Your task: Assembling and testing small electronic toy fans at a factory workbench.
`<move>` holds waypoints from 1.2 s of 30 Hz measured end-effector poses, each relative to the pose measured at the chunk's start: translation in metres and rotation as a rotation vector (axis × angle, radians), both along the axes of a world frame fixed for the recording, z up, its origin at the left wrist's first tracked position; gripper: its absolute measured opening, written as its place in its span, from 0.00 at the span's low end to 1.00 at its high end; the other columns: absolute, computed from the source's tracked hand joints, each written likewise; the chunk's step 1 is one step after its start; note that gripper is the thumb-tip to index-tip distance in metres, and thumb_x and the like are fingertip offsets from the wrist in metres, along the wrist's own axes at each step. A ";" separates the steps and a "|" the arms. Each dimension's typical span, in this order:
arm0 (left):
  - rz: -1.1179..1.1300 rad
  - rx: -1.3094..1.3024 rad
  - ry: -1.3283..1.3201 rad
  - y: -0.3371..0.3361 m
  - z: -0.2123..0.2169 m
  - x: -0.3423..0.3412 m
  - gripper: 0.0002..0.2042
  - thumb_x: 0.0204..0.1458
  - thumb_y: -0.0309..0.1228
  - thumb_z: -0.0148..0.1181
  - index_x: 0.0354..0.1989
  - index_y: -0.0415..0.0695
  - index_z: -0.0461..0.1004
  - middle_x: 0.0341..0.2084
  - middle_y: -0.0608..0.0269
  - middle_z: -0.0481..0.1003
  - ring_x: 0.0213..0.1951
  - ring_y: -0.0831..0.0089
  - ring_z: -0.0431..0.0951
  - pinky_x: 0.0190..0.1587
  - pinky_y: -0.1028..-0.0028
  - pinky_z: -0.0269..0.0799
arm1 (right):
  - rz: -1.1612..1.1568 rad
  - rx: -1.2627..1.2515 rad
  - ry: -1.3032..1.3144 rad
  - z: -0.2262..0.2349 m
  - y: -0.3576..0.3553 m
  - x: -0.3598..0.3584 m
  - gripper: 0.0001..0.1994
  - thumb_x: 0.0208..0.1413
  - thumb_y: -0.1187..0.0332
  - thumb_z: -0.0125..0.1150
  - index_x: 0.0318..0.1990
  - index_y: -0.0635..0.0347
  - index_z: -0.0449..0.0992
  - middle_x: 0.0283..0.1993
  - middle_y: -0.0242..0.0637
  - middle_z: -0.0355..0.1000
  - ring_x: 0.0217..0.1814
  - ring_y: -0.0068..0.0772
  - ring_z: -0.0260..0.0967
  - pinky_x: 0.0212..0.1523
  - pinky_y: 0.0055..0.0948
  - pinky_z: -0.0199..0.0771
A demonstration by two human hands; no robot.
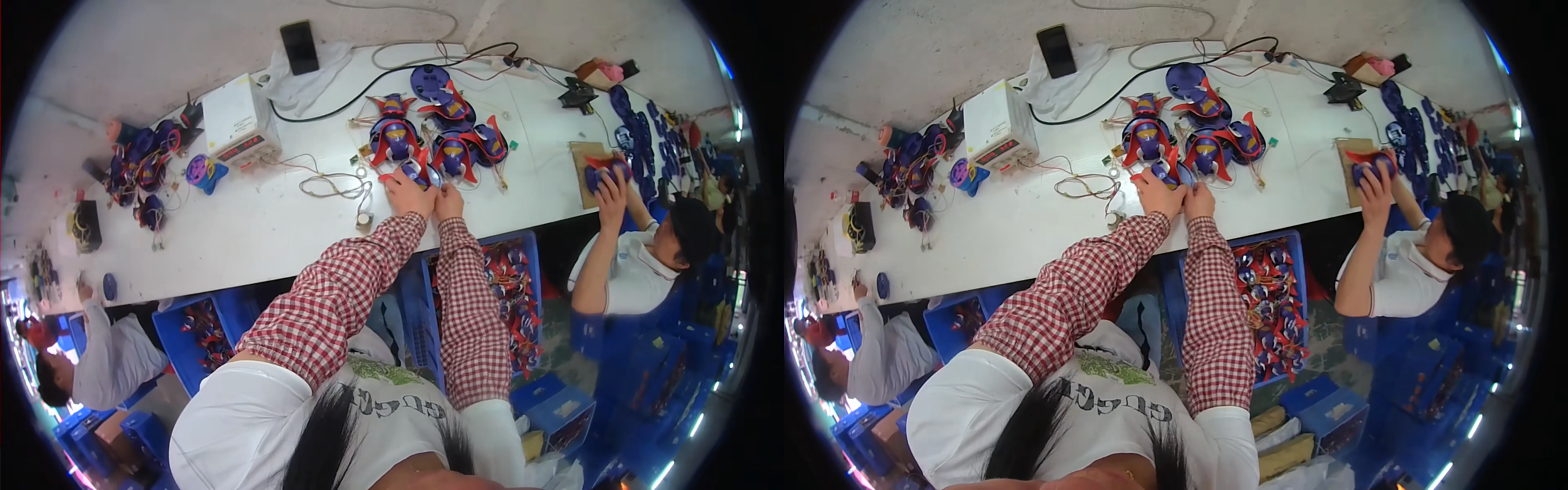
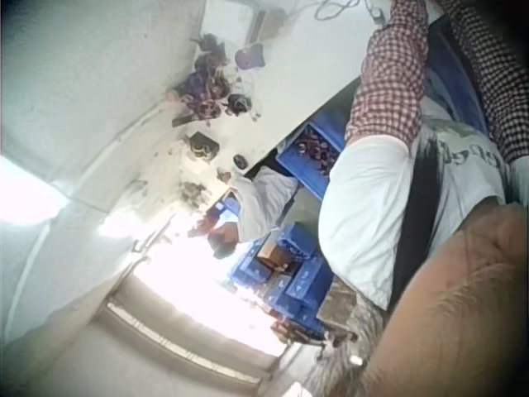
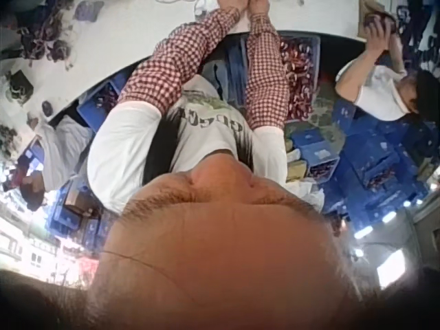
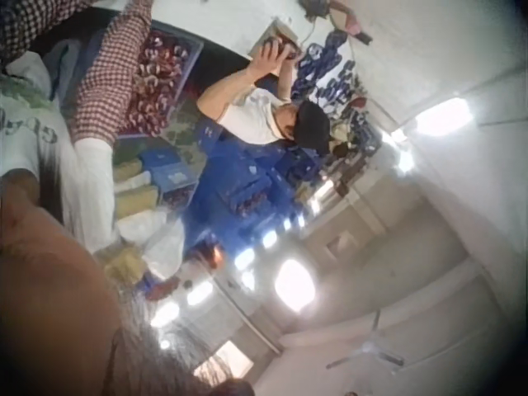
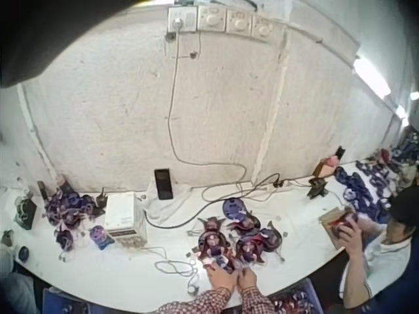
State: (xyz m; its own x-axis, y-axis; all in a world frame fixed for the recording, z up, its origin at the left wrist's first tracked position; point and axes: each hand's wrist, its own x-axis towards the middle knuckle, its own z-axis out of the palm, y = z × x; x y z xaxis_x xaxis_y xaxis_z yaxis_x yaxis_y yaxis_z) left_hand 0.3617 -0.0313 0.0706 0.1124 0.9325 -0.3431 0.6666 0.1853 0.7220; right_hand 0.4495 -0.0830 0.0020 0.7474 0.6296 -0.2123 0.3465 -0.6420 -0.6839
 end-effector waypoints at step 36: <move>-0.711 0.936 -1.154 -0.044 0.069 -0.355 0.37 0.33 0.34 0.72 0.53 0.47 0.58 0.38 0.52 0.65 0.31 0.62 0.73 0.36 0.68 0.74 | -0.117 0.915 0.522 0.172 -0.203 -0.082 0.09 0.55 0.76 0.50 0.44 0.65 0.71 0.42 0.39 0.70 0.36 0.23 0.66 0.33 0.20 0.68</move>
